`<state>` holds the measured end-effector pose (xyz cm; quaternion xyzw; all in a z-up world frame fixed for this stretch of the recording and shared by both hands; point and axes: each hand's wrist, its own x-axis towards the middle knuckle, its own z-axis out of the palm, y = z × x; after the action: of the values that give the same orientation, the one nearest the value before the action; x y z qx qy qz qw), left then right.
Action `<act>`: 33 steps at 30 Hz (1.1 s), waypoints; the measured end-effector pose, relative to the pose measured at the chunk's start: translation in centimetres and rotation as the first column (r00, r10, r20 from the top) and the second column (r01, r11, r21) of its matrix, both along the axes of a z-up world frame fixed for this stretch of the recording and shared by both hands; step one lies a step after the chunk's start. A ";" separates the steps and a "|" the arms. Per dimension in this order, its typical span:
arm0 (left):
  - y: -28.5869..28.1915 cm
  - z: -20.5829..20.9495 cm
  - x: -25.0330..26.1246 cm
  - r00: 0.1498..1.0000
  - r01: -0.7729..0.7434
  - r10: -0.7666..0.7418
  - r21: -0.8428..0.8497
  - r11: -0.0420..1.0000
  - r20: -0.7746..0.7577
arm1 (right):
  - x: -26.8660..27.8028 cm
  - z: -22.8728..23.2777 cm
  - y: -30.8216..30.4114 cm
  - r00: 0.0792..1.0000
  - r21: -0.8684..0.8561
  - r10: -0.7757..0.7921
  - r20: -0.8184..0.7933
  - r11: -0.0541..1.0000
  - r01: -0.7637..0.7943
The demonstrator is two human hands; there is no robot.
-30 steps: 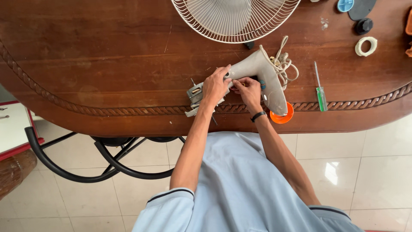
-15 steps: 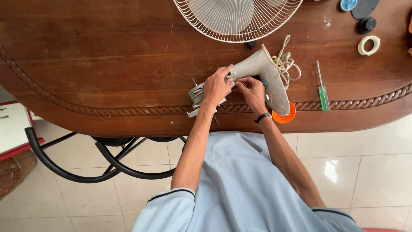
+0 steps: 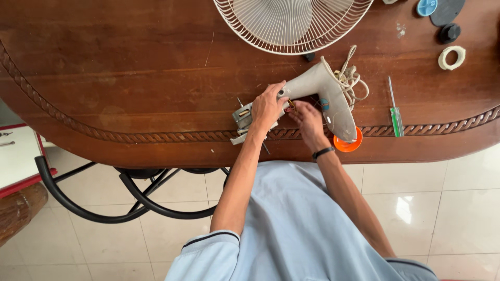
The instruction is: The person disassembles an electric fan by removing screws and separating the motor housing, then reassembles it by reconnecting wires, securing the motor, and attaching the fan blades and front grille.
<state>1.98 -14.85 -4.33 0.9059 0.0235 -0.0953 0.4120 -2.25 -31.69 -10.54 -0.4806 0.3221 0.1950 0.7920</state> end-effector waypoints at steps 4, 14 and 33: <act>0.1 0.2 -0.3 0.999 -0.012 0.012 -0.001 1.000 -0.049 | -0.4 0.4 0.3 0.997 0.042 0.019 -0.080 0.999 -0.016; 0.1 -0.2 -0.4 0.999 0.020 -0.020 0.006 1.000 -0.030 | 0.2 6.0 1.6 0.905 -0.729 0.410 0.114 0.653 -0.204; 0.2 -0.5 -0.3 0.995 0.025 -0.024 0.007 1.000 -0.092 | 1.9 4.2 2.3 0.972 -0.598 0.199 0.126 0.797 -0.085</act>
<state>1.64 -14.64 -4.80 0.9024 0.0317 -0.1420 0.4056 -0.37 -29.39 -6.35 -0.7406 0.2557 0.0999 0.6133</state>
